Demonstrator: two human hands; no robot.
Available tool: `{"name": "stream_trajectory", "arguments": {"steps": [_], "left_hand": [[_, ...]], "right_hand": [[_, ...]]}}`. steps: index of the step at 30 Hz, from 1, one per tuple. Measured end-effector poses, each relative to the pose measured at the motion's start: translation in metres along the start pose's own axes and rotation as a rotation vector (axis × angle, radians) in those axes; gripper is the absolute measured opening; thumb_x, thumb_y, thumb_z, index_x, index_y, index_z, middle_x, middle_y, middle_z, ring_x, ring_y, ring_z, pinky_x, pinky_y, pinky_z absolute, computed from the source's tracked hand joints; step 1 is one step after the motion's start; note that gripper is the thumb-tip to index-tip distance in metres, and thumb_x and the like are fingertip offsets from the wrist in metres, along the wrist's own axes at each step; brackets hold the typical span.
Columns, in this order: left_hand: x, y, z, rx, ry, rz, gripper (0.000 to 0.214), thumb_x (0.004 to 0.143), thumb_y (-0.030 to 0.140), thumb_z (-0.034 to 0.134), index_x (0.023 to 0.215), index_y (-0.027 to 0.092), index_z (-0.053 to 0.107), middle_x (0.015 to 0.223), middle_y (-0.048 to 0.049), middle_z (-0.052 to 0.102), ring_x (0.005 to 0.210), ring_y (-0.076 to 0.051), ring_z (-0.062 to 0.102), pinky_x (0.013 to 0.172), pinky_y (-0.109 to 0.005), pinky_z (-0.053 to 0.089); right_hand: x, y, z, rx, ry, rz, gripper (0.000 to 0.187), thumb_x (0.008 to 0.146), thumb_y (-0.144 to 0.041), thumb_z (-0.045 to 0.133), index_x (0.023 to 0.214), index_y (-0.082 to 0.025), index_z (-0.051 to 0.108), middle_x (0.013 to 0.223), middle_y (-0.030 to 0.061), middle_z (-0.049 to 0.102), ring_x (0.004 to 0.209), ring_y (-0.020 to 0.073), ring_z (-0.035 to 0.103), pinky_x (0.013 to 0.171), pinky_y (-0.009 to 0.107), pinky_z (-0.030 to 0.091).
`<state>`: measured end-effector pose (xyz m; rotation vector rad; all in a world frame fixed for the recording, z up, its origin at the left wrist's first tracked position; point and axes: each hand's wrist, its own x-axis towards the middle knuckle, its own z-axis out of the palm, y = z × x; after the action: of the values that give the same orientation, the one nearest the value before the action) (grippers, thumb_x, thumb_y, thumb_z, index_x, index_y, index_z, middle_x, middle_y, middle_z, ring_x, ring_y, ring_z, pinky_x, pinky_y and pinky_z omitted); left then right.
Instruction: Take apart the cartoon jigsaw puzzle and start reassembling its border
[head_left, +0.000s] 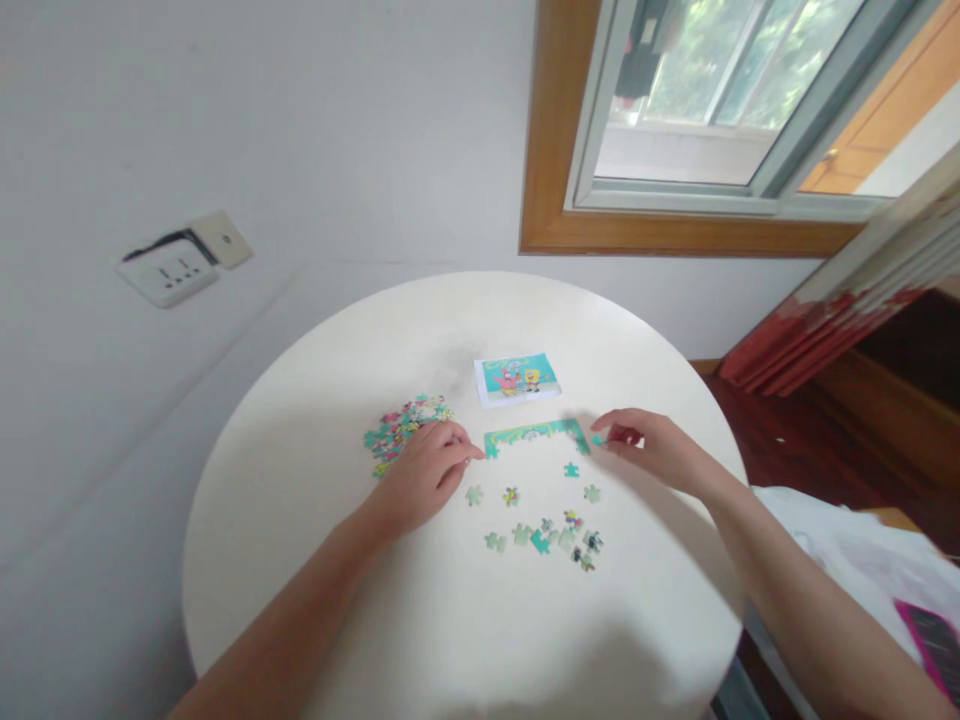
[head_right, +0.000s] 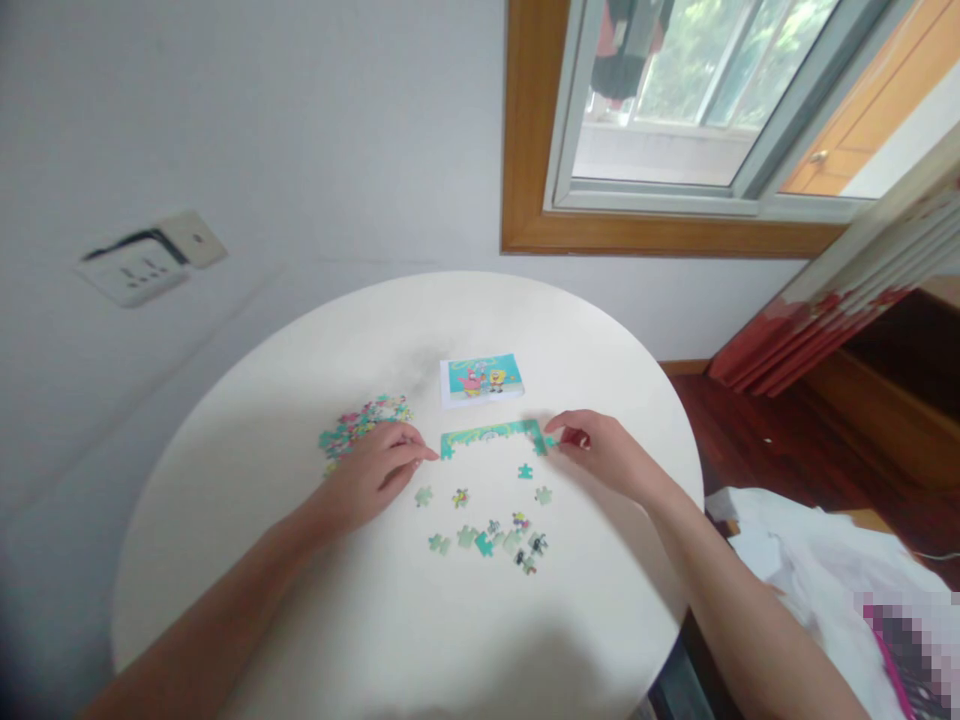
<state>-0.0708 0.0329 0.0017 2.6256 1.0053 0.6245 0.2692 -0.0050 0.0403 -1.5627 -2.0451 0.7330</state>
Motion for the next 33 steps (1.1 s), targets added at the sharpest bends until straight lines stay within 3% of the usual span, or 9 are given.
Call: {"name": "stream_trajectory", "arguments": {"steps": [2,7,13,19,25,33], "left_hand": [[0.000,-0.001,0.001,-0.003,-0.005,0.001,0.029,0.088,0.011,0.044,0.099,0.022,0.068,0.099,-0.0057,0.058,0.096,-0.020,0.052,0.087,-0.036,0.041],[0.001,0.002,0.001,-0.012,-0.016,-0.005,0.029,0.088,0.011,0.043,0.100,0.021,0.067,0.099,-0.0061,0.058,0.096,-0.020,0.051,0.086,-0.036,0.041],[0.000,0.005,-0.002,0.005,-0.017,-0.006,0.026,0.090,0.014,0.044,0.099,0.021,0.067,0.098,-0.0063,0.057,0.097,-0.021,0.050,0.088,-0.036,0.040],[-0.001,0.007,-0.008,0.028,-0.013,-0.024,0.026,0.089,0.012,0.044,0.098,0.021,0.066,0.097,-0.0055,0.057,0.095,-0.020,0.051,0.085,-0.036,0.041],[-0.001,0.011,-0.009,0.033,-0.020,-0.006,0.026,0.088,0.012,0.046,0.099,0.022,0.067,0.097,-0.0059,0.058,0.096,-0.021,0.051,0.087,-0.037,0.041],[-0.002,0.011,-0.009,0.029,-0.020,-0.006,0.025,0.088,0.012,0.047,0.099,0.022,0.067,0.097,-0.0055,0.057,0.096,-0.021,0.051,0.088,-0.037,0.041]], "right_hand": [[0.004,-0.019,0.010,0.064,-0.043,-0.054,0.023,0.078,-0.016,0.053,0.096,-0.020,0.068,0.088,0.0040,0.068,0.072,0.0131,0.059,0.067,0.025,0.046],[0.022,-0.058,0.050,0.223,-0.153,-0.073,0.016,0.078,-0.020,0.061,0.092,-0.019,0.068,0.078,0.0004,0.067,0.069,0.0115,0.058,0.065,0.023,0.044],[0.040,-0.072,0.086,0.217,-0.172,-0.037,0.014,0.077,-0.024,0.067,0.090,-0.020,0.066,0.075,-0.0020,0.068,0.066,0.0106,0.058,0.062,0.021,0.042],[0.044,-0.078,0.096,-0.023,-0.126,-0.030,0.012,0.078,-0.034,0.069,0.084,-0.023,0.068,0.074,-0.0032,0.070,0.066,0.0122,0.060,0.062,0.023,0.037],[0.043,-0.076,0.100,-0.224,-0.066,-0.079,0.019,0.078,-0.041,0.069,0.087,-0.025,0.068,0.077,-0.0006,0.071,0.081,0.0188,0.060,0.073,0.029,0.037],[0.043,-0.074,0.100,-0.258,-0.054,-0.068,0.031,0.077,-0.043,0.070,0.100,-0.023,0.064,0.083,0.0026,0.069,0.088,0.0213,0.058,0.078,0.032,0.037]]}}
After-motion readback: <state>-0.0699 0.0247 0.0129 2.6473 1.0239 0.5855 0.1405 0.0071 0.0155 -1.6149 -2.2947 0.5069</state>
